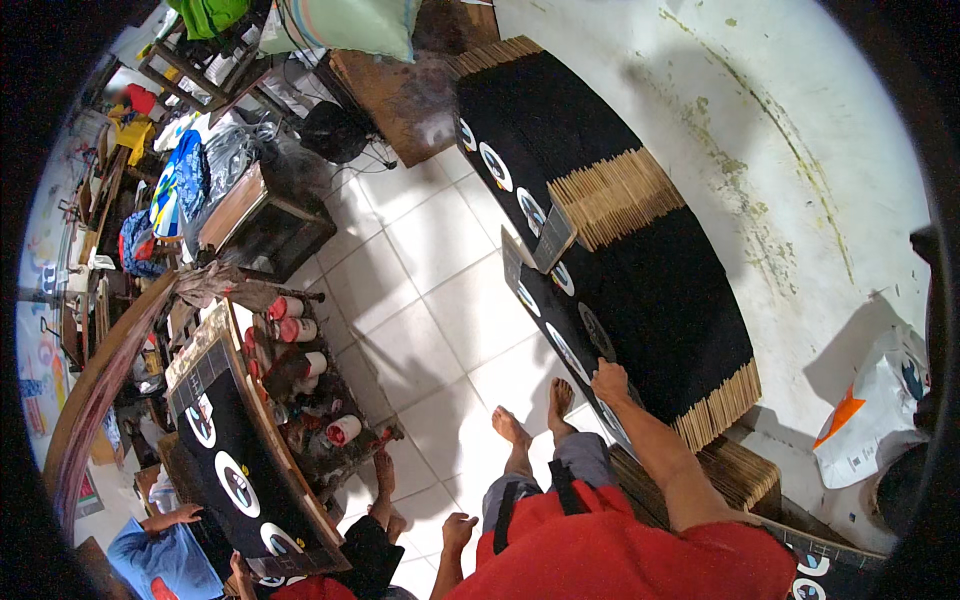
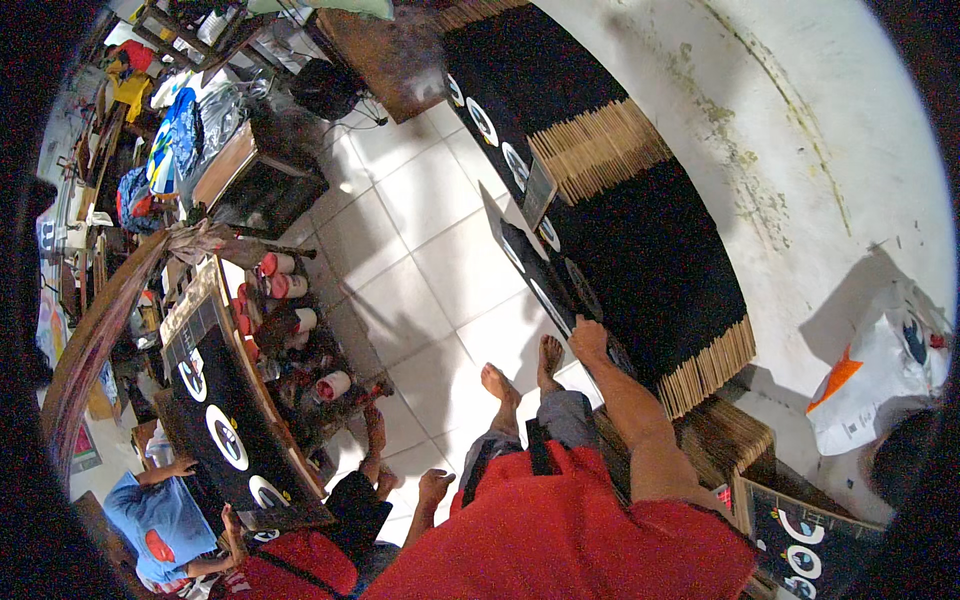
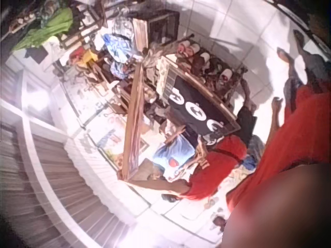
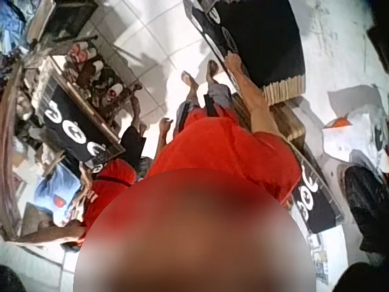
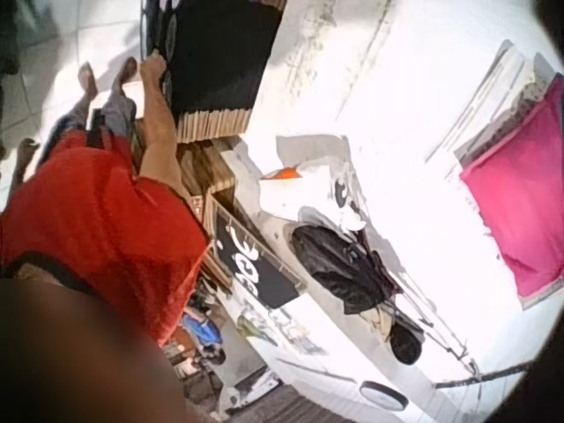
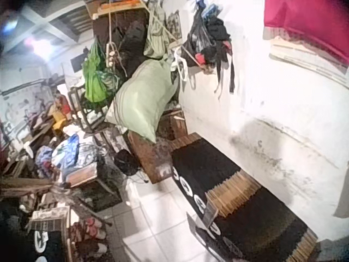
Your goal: The person assists in a screen printing operation by taking printed black fabric pieces from a coworker and stacking them on a nearby table. The coworker uses a squeegee to apply red ink through a screen onto the fabric. The person repeatedly picks up each printed piece and places it in a growing stack.
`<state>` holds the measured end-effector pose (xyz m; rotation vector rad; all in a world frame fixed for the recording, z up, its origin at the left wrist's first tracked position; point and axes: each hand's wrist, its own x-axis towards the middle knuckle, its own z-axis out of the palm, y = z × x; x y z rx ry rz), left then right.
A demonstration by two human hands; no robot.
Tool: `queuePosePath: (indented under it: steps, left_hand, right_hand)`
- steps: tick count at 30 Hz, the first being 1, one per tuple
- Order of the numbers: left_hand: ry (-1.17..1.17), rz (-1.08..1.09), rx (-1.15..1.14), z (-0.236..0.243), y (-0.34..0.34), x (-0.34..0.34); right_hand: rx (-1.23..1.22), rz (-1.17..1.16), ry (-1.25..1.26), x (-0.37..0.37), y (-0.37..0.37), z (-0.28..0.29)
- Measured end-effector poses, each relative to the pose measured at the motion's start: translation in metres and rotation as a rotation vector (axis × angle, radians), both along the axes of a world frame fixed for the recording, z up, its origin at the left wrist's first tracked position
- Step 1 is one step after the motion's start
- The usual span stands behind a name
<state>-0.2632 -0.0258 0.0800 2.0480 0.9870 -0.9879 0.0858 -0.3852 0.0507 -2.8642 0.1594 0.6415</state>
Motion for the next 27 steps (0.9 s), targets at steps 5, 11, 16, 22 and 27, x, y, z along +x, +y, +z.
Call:
queuePosePath:
  steps: [5, 11, 16, 22, 27]
  left_hand:
    - [-0.213, 0.14, -0.034, -0.004, 0.015, 0.076]
    - [-0.26, 0.24, -0.029, -0.014, 0.052, 0.125]
    - [-0.123, 0.154, 0.018, -0.028, 0.072, 0.128]
    - [-0.001, 0.313, -0.038, -0.043, 0.079, 0.124]
    - [-0.05, 0.298, -0.051, -0.04, 0.077, 0.136]
  right_hand:
    - [-0.032, -0.067, 0.029, 0.04, -0.011, -0.044]
    - [-0.1, -0.114, 0.036, 0.078, -0.004, -0.086]
    - [-0.118, -0.119, -0.022, 0.118, 0.002, -0.096]
    - [-0.127, -0.131, -0.044, 0.145, 0.011, -0.104]
    - [-0.166, -0.15, 0.011, 0.144, 0.009, -0.111]
